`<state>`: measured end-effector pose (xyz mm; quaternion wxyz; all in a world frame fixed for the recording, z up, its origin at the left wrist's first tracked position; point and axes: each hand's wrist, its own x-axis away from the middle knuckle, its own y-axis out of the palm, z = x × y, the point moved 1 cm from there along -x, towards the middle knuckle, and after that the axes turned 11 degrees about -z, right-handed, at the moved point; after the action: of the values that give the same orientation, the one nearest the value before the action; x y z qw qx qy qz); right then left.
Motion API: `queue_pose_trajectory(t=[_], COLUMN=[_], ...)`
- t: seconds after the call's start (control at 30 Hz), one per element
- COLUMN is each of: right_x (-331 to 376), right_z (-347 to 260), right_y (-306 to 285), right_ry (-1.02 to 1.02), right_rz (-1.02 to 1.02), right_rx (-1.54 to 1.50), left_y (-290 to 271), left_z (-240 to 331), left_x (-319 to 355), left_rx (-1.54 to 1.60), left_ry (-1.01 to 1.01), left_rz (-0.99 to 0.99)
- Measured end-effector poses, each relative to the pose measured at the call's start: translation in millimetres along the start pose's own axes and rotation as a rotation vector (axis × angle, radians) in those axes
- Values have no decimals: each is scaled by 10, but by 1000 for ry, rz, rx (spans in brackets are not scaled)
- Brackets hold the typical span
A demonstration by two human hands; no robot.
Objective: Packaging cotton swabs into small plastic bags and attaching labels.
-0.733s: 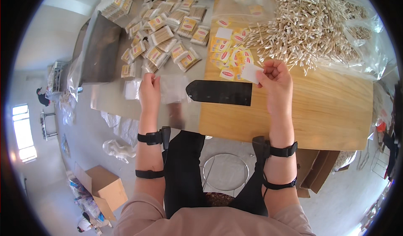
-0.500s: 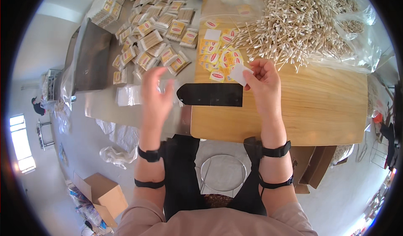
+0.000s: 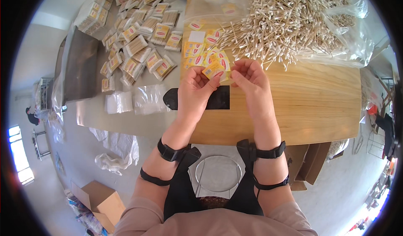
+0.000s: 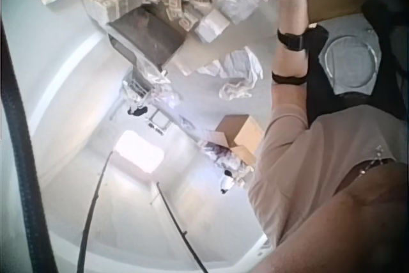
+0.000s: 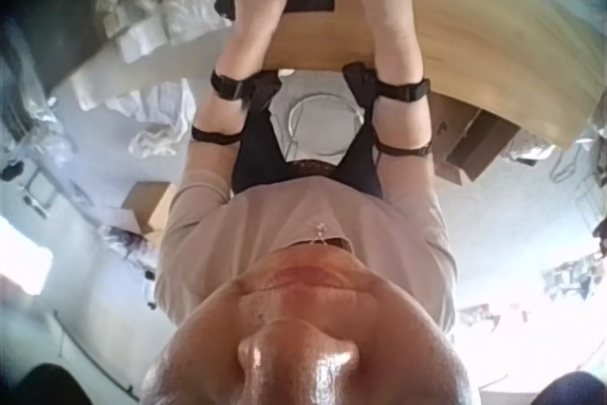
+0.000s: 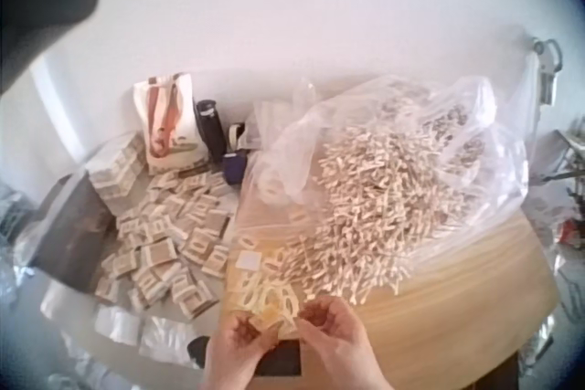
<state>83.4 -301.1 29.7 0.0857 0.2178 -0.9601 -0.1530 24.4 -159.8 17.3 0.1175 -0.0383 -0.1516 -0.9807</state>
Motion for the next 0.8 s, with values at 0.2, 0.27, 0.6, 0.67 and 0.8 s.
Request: queue_pose_trajectory(t=[0.2, 0.27, 0.6, 0.67, 0.8], right_x=[-28, -62, -89, -100, -133], right_z=[101, 36, 43, 31, 10], right_y=[-64, -126, -157, -105, -26], right_ry=[82, 115, 77, 15, 74], right_rz=[-127, 13, -83, -94, -104], right_rx=[46, 127, 591, 823, 840], left_y=[11, -137, -276, -260, -277], left_z=[-87, 4, 79, 89, 86], left_x=[-33, -59, -184, -196, -222], left_rx=[-105, -379, -1124, -1146, -1153], left_ry=[100, 145, 256, 274, 252], left_rz=[-19, 30, -114, -130, -164])
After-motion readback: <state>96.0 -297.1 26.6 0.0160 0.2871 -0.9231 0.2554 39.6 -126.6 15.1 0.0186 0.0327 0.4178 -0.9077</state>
